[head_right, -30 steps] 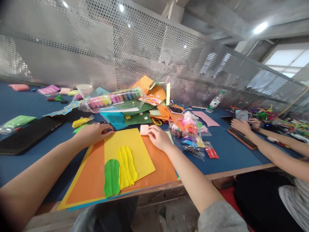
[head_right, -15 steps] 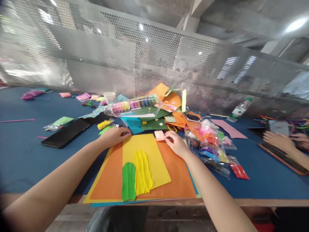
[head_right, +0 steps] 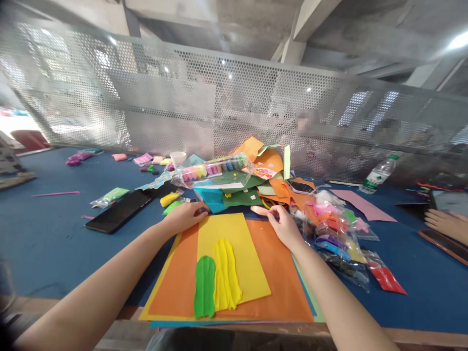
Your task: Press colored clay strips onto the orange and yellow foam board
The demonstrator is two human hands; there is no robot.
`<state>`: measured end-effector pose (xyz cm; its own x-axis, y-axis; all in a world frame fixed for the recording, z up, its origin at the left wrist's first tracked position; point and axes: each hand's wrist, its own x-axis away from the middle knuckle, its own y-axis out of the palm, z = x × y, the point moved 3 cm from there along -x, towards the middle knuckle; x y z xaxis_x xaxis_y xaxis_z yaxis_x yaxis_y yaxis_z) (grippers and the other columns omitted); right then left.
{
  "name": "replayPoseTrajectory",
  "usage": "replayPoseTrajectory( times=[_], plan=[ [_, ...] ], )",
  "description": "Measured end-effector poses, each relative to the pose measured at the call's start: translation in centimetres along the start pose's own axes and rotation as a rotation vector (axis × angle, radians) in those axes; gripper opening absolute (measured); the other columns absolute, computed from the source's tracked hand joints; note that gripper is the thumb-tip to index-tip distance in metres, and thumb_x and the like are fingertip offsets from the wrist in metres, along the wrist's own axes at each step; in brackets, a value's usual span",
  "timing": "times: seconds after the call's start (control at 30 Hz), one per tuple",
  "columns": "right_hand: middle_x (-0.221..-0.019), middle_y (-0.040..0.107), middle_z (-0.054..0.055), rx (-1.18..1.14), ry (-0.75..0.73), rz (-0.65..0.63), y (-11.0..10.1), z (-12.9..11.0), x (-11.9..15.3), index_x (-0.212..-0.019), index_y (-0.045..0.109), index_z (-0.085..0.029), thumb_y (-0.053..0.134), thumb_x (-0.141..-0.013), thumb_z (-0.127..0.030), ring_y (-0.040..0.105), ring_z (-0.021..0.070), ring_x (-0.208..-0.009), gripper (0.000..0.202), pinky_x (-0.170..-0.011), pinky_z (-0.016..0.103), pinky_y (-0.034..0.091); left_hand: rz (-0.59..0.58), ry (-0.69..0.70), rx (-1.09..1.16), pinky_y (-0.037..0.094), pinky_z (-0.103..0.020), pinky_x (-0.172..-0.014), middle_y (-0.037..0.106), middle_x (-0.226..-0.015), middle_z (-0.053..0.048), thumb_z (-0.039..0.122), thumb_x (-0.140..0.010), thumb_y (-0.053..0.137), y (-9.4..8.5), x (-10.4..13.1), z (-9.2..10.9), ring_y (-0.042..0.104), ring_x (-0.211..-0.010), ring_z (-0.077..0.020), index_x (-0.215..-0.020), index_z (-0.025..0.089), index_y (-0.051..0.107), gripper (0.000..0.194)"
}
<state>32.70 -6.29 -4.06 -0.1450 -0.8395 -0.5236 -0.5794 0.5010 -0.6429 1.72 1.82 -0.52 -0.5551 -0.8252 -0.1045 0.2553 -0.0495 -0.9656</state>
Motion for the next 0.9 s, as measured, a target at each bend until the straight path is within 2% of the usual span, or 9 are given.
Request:
replayPoseTrajectory(
  times=[0.2,0.3,0.37,0.43,0.53,0.6,0.67,0.77,0.9],
  plan=[
    [-0.084,0.064,0.005,0.122,-0.016,0.028,-0.5,-0.5,0.3,-0.083,0.054,-0.025,0.052,-0.077,-0.029,0.063,0.0254,-0.08,0.008,-0.072,0.04,0.052,0.002,0.014,0.013,0.041,-0.026,-0.061,0.072,-0.09,-0.001,0.041,-0.088,0.04,0.1,0.0,0.1,0.066,-0.081,-0.0196,-0.103,0.029,0.067,0.033],
    [-0.09,0.063,0.009,0.227,-0.04,0.163,-2.1,-1.6,0.8,-0.096,0.055,-0.023,0.049,-0.075,-0.019,0.061,0.0286,-0.086,0.023,-0.076,0.044,0.049,0.023,0.03,0.004,0.043,-0.026,-0.062,0.071,-0.098,-0.001,0.039,-0.088,0.041,0.1,0.0,0.3,0.066,-0.085,-0.0192,-0.107,0.027,0.065,0.033],
    [-0.096,0.064,0.011,0.326,-0.187,0.3,-3.4,-3.2,1.2,-0.099,0.056,-0.022,0.048,-0.074,-0.013,0.061,0.0287,-0.094,0.028,-0.083,0.044,0.047,0.044,0.044,-0.015,0.045,-0.026,-0.064,0.069,-0.106,-0.002,0.037,-0.087,0.041,0.1,0.0,0.4,0.066,-0.087,-0.0192,-0.109,0.026,0.064,0.033],
    [-0.099,0.066,0.01,0.418,-0.344,0.352,-4.4,-5.5,1.4,-0.099,0.058,-0.025,0.049,-0.074,-0.012,0.061,0.0276,-0.096,0.029,-0.088,0.045,0.045,0.061,0.061,-0.036,0.047,-0.028,-0.067,0.067,-0.112,-0.003,0.035,-0.087,0.041,0.2,0.0,0.4,0.065,-0.091,-0.0201,-0.109,0.025,0.065,0.033],
    [-0.1,0.068,0.005,0.565,-0.527,0.176,-4.1,-9.9,0.2,-0.097,0.062,-0.031,0.053,-0.078,-0.018,0.06,0.0266,-0.098,0.025,-0.102,0.048,0.034,0.086,0.107,-0.059,0.048,-0.032,-0.08,0.065,-0.117,-0.004,0.034,-0.087,0.044,0.5,-0.2,0.4,0.062,-0.102,-0.0234,-0.109,0.026,0.067,0.033],
    [-0.103,0.068,0.005,0.624,-0.556,0.021,-2.8,-13.1,-1.8,-0.1,0.065,-0.031,0.049,-0.082,-0.019,0.058,0.0271,-0.099,0.026,-0.106,0.049,0.028,0.099,0.141,-0.066,0.046,-0.035,-0.09,0.065,-0.117,-0.004,0.034,-0.086,0.046,0.7,-0.3,0.4,0.059,-0.108,-0.0248,-0.109,0.027,0.067,0.032],
    [-0.098,0.068,0.009,0.635,-0.555,-0.157,-0.3,-16.0,-4.5,-0.097,0.068,-0.025,0.043,-0.086,-0.019,0.058,0.0281,-0.098,0.028,-0.101,0.048,0.032,0.109,0.17,-0.07,0.043,-0.036,-0.096,0.065,-0.116,-0.003,0.032,-0.085,0.049,0.8,-0.4,0.5,0.058,-0.11,-0.0247,-0.11,0.028,0.068,0.031],
    [-0.114,0.066,0.014,0.602,-0.381,-0.406,5.0,-18.8,-9.0,-0.107,0.067,-0.017,0.039,-0.089,-0.019,0.056,0.0292,-0.111,0.033,-0.097,0.044,0.034,0.13,0.189,-0.078,0.042,-0.038,-0.097,0.066,-0.115,-0.004,0.032,-0.084,0.051,0.8,-0.3,0.6,0.058,-0.109,-0.0255,-0.11,0.027,0.068,0.031],
    [-0.112,0.066,0.018,0.612,-0.169,-0.486,12.2,-20.4,-14.5,-0.109,0.065,-0.013,0.044,-0.093,-0.02,0.059,0.029,-0.109,0.028,-0.091,0.046,0.042,0.145,0.199,-0.093,0.043,-0.04,-0.094,0.067,-0.112,-0.005,0.032,-0.083,0.052,0.9,-0.1,0.6,0.058,-0.107,-0.0265,-0.109,0.025,0.068,0.031]
  ],
)
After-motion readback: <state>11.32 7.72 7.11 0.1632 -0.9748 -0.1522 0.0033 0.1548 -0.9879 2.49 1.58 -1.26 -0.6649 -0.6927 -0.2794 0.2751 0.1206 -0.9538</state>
